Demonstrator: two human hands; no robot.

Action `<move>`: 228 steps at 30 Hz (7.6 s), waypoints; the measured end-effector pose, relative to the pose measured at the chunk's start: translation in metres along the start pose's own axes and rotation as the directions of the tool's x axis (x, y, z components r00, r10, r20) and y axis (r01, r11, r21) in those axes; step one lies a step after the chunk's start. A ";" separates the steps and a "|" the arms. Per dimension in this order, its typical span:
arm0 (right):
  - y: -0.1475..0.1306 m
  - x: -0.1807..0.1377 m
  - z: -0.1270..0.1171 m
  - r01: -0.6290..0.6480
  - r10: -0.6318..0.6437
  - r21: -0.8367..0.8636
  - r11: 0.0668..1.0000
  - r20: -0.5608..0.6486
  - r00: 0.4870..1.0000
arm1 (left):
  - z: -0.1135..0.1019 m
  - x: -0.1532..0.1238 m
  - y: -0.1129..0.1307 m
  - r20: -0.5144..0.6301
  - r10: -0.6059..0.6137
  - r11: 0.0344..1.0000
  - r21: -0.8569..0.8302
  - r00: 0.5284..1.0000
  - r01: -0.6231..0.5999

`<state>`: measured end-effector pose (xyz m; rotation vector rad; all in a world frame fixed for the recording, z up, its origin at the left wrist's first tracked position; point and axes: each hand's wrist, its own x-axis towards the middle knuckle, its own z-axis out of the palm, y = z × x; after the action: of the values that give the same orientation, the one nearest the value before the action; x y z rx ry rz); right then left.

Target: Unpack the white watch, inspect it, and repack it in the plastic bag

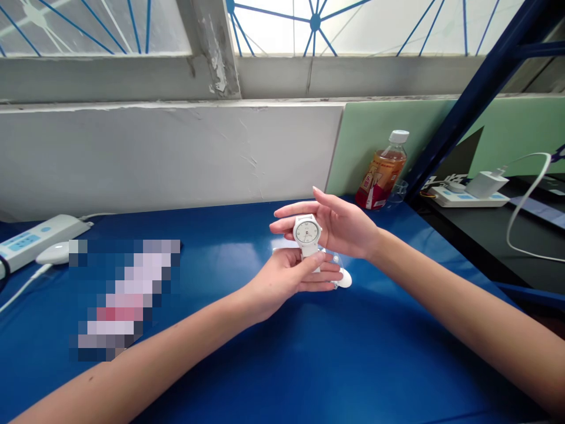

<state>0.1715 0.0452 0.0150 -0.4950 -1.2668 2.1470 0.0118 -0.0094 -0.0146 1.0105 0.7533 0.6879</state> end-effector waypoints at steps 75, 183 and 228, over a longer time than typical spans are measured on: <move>0.020 -0.062 0.010 -0.099 -0.422 -0.854 0.511 -0.350 0.836 | -0.026 0.000 -0.009 0.048 0.693 0.261 0.913 0.720 -0.312; 0.043 -0.072 -0.015 -0.182 -0.040 -0.448 0.875 -0.442 0.896 | -0.044 0.009 -0.024 0.334 0.409 -0.144 0.943 0.849 -0.301; 0.064 -0.071 -0.008 -0.001 -0.317 -0.907 -0.420 0.146 0.937 | -0.041 0.007 -0.024 0.334 0.348 -0.216 0.938 0.876 -0.272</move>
<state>0.2101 -0.0200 -0.0439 -0.9950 -2.6197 -0.0834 -0.0139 0.0066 -0.0513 2.8271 1.0825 0.4295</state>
